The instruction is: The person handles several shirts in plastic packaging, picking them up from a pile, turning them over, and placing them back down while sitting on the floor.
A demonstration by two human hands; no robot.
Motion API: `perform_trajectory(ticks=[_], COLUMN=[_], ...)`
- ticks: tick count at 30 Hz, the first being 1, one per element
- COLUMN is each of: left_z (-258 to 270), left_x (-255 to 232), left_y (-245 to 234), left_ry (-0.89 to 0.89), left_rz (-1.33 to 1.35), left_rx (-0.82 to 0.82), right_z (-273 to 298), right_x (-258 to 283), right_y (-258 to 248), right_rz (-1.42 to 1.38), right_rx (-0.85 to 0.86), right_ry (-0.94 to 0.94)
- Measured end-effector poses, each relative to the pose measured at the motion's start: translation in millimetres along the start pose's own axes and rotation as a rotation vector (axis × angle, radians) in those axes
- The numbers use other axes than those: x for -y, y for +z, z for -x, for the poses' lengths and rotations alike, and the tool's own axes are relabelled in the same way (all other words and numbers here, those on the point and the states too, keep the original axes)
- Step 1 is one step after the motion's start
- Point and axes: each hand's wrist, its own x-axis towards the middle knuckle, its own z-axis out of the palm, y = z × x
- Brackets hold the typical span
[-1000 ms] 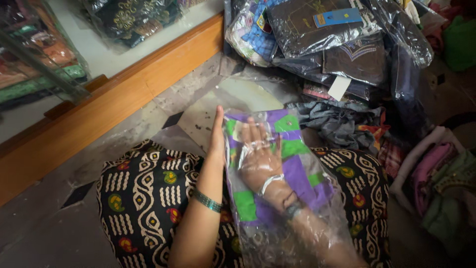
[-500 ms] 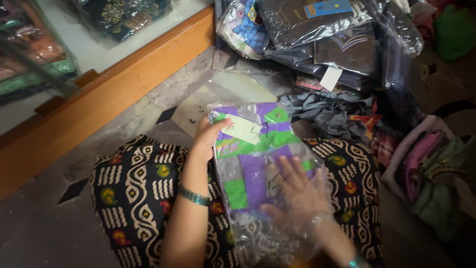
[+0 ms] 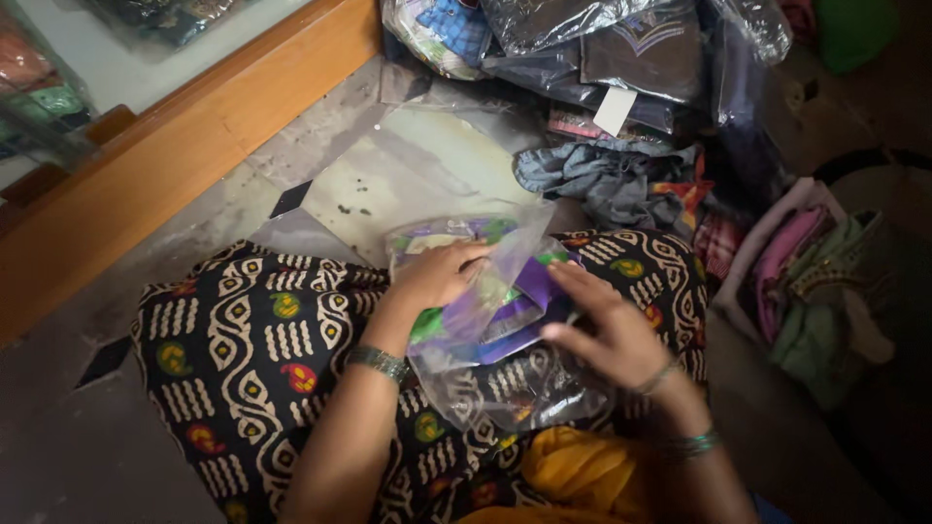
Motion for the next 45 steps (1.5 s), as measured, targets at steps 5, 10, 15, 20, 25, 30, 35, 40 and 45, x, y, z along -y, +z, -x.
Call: perform_trajectory(ticks=[5, 10, 15, 20, 25, 30, 35, 40, 45], left_z=[36, 50, 51, 51, 59, 53, 53, 53, 55], left_x=[-75, -126, -121, -115, -99, -82, -105, -100, -98], left_y=[-5, 29, 62, 57, 27, 1, 15, 42, 41], left_ry=[0.202, 0.318, 0.404, 0.396, 0.221, 0.405, 0.133, 0.418, 0.308], left_rz=[-0.071, -0.272, -0.324, -0.22, 0.245, 0.092, -0.033, -0.263, -0.212], left_rx=[0.174, 0.256, 0.028, 0.02, -0.058, -0.327, 0.046, -0.129, 0.036], right_z=[22, 18, 9, -11, -21, -5, 1, 13, 8], right_x=[-35, -60, -65, -55, -35, -42, -58, -76, -43], right_y=[-37, -35, -8, 6, 4, 17, 3, -26, -14], right_rz=[-0.385, -0.418, -0.376, 0.06, -0.211, -0.683, -0.853, -0.526, 0.297], right_rx=[-0.223, -0.135, -0.153, -0.176, 0.054, 0.182, 0.24, -0.009, 0.002], right_ry=[0.33, 0.483, 0.597, 0.246, 0.45, 0.187, 0.466, 0.421, -0.137])
